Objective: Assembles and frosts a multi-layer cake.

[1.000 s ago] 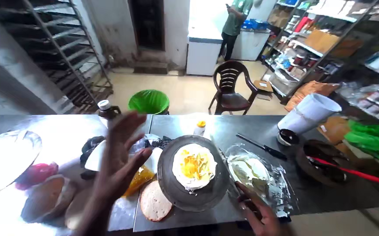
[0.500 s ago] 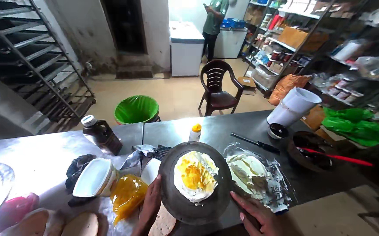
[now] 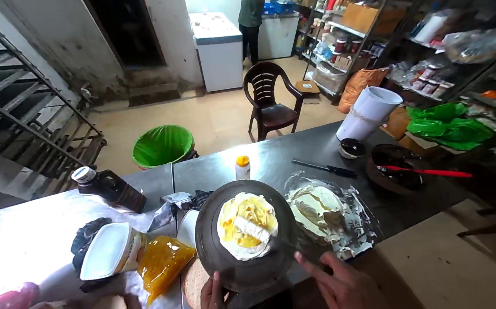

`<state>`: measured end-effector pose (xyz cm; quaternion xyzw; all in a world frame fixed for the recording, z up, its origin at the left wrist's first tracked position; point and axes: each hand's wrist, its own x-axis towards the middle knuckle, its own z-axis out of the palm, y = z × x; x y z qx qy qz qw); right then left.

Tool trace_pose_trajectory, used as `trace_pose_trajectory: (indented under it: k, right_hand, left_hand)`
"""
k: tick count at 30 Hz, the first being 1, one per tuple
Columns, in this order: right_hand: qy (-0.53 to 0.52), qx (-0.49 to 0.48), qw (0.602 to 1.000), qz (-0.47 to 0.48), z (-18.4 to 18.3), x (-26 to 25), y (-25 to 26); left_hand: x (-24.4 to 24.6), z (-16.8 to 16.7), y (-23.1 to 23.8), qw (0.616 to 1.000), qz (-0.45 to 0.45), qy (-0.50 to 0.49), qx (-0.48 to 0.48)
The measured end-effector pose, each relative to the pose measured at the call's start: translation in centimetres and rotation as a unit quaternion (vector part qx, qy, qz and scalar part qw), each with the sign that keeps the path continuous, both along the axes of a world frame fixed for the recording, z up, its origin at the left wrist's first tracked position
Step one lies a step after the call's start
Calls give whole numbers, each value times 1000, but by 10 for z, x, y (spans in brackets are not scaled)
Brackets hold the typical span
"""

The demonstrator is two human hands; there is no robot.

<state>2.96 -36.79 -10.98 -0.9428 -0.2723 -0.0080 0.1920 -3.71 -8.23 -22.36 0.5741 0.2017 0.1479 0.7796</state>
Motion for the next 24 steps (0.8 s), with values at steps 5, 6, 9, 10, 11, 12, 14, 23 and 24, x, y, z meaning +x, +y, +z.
trace_pose_trajectory:
  k: [5,6,9,10,11,12,14,23,24]
  right_hand:
    - [184,99,978,-8,12,-2,-16]
    - [179,95,979,-3,12,-7,-18]
    - [5,-41,999,3,7,-10,-24]
    - [-36,-69,997,0,4,-7,-27]
    - [-40,-70,997,-4,3,-3,-29]
    - [-3,-49,999,-9,5,-2,-30]
    - [124,21,992,-12,11,-6,-28]
    - [146,49,988,-5,10,-3,-35]
    - [128,28,991,-1,8,-6,-35]
  left_hand:
    - [26,8,30,997,59,41,8]
    - [35,11,39,996,72,49,11]
    - [52,17,54,995,67,62,27]
    - [55,17,56,996,59,62,30]
    - [56,17,55,996,49,59,34]
    - [55,15,53,997,46,57,37]
    - [47,13,42,997,44,53,40]
    - [31,3,30,1000,25,17,-1]
    - [37,2,36,999,40,26,7]
